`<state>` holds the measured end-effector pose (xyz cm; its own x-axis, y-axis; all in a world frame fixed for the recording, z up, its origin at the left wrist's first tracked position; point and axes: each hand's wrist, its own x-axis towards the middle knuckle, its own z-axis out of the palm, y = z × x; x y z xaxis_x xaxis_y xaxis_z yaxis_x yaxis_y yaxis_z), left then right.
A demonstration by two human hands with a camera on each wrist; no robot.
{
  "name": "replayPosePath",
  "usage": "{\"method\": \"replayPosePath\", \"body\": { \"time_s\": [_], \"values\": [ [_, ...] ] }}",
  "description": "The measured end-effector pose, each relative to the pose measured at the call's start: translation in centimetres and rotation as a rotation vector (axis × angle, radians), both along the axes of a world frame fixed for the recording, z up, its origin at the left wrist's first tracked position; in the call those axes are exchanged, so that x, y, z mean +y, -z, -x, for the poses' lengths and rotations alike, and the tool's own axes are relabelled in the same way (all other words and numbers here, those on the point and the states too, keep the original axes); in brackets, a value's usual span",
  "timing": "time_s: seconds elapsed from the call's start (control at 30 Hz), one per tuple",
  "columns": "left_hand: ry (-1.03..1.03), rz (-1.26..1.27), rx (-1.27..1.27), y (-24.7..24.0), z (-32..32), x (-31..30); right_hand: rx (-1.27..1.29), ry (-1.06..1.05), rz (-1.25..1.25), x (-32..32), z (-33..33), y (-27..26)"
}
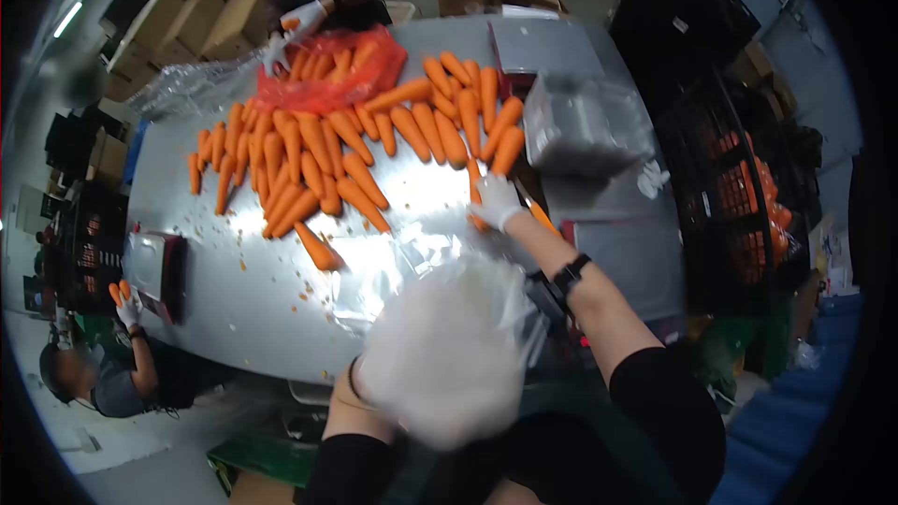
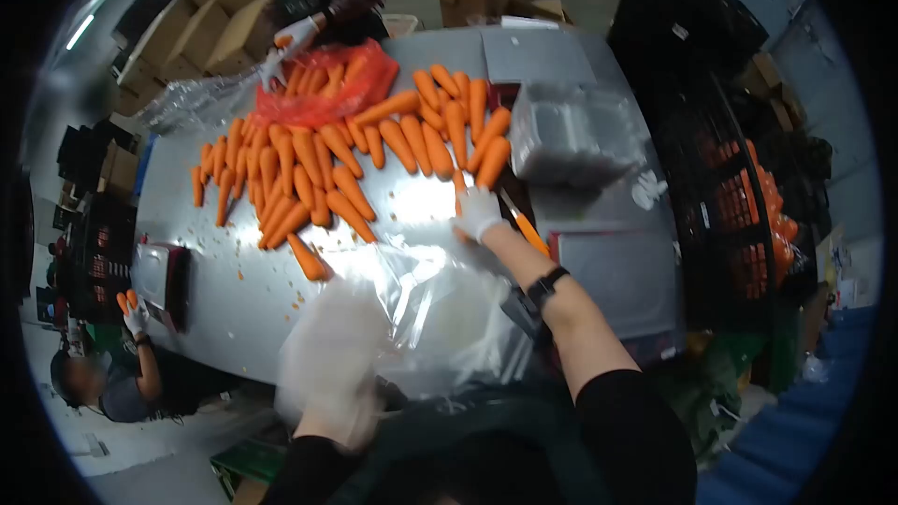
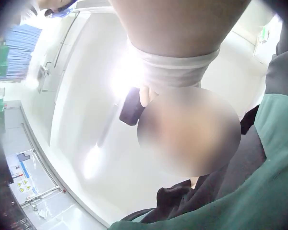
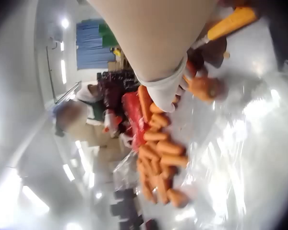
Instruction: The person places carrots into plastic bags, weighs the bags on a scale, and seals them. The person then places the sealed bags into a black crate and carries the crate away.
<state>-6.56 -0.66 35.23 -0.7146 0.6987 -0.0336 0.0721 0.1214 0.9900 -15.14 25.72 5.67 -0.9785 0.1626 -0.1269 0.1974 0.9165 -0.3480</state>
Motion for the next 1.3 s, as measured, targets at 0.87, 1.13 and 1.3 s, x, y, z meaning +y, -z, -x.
{"method": "replayPosePath", "body": {
  "time_s": [0.87,1.13,1.3],
  "values": [
    [-0.357,0.261,-0.357,41.3,29.8,13.5,0.087,-0.252,0.771,-4.8,-4.5,-5.3],
    [-0.224,0.115,-0.153,30.9,17.6,7.6,0.606,-0.301,0.025,-3.7,-2.3,-10.7],
    [0.425,0.252,-0.321,26.8,12.2,2.1,0.425,-0.468,0.088,-0.9,-2.6,-6.5]
  ]
}}
